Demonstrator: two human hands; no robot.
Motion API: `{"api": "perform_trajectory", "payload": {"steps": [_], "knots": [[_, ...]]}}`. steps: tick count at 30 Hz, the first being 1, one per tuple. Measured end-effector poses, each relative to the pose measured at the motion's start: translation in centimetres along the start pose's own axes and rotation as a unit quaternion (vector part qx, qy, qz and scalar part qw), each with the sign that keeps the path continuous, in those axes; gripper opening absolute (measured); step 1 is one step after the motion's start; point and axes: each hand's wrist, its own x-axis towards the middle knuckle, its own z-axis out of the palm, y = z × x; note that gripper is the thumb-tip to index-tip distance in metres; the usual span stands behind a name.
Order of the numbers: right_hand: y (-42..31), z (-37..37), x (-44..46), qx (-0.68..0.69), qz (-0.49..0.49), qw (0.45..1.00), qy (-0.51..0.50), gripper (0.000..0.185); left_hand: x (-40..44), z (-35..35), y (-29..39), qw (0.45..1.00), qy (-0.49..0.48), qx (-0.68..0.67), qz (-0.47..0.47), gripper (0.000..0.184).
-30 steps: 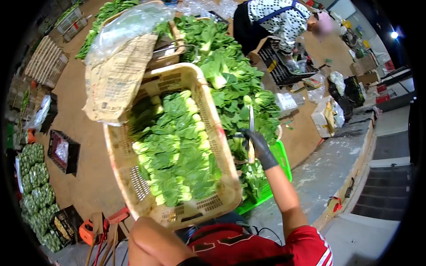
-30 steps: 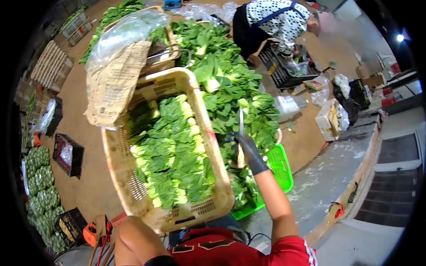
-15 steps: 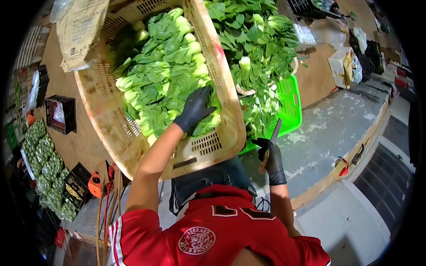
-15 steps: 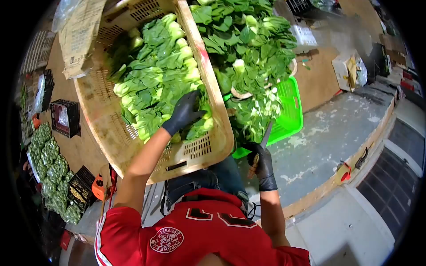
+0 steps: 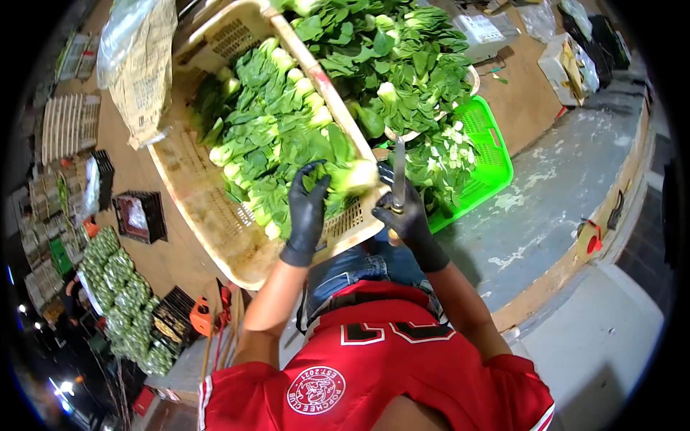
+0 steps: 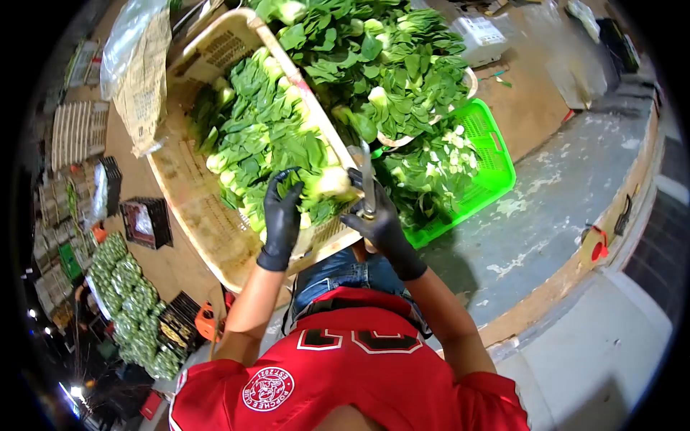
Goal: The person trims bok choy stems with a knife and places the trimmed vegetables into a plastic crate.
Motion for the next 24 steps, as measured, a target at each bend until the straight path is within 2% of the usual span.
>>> {"api": "perform_trajectory", "payload": {"steps": [2,4,5,6,8,10,11,12,13,14,16,18,20,22,23,24], "knots": [[-2.2,-0.4,0.6,0.108,-0.026,0.992,0.062,0.056,-2.6,2.5,2.3,0.998,-0.044,0.029,-0.036,0.033],[-3.5,-2.9,0.6,0.1,0.039,0.992,0.06,0.042,-3.1,3.3,3.9,0.959,-0.107,0.231,0.126,0.043],[-3.2,-3.9,0.4,0.122,0.044,0.989,0.072,0.042,-3.3,3.5,4.3,0.945,-0.108,0.23,0.207,0.049],[-2.8,-4.7,0.1,0.145,0.05,0.985,0.085,0.041,-3.8,4.2,6.5,0.878,-0.062,0.367,0.301,0.053],[-4.1,-6.5,-1.0,0.154,0.082,0.98,0.095,0.04,-4.3,5.7,8.7,0.841,-0.168,0.4,0.325,0.057],[-4.0,-7.6,-2.0,0.06,0.042,0.992,0.107,0.039,-4.7,9.0,9.0,0.821,-0.294,0.407,0.273,0.053],[-4.8,-8.1,-2.6,0.101,0.02,0.989,0.111,0.043,-5.0,10.3,8.3,0.832,-0.329,0.399,0.202,0.05],[-4.9,-9.0,-3.2,0.112,0.057,0.987,0.097,0.044,-5.2,11.4,7.9,0.837,-0.361,0.39,0.128,0.047],[-4.7,-10.0,-3.7,0.123,0.094,0.984,0.085,0.045,-4.6,11.8,6.9,0.851,-0.378,0.351,0.095,0.042],[-4.3,-11.0,-4.3,0.136,0.13,0.979,0.075,0.046,-4.6,12.5,6.6,0.87,-0.392,0.3,0.011,0.038],[-4.1,-12.9,-5.2,0.131,0.165,0.975,0.063,0.045,-4.5,13.7,5.8,0.851,-0.422,0.308,-0.037,0.036],[-3.2,-14.2,-6.3,0.115,0.143,0.982,0.053,0.043,-3.7,14.5,4.4,0.819,-0.464,0.338,-0.012,0.036],[-3.0,-15.5,-6.8,0.147,0.178,0.973,0.02,0.039,-3.5,15.1,3.6,0.824,-0.474,0.303,-0.062,0.035],[-1.6,-16.6,-7.2,0.064,0.108,0.991,0.052,0.035,-2.7,14.9,2.4,0.85,-0.459,0.202,-0.164,0.034],[-1.5,-17.0,-7.9,0.142,0.172,0.974,0.049,0.032,-2.6,14.7,2.4,0.852,-0.456,0.148,-0.208,0.034],[-1.6,-17.3,-8.0,0.053,0.176,0.978,0.098,0.031,-2.4,14.7,2.1,0.855,-0.454,0.135,-0.211,0.035]]}}
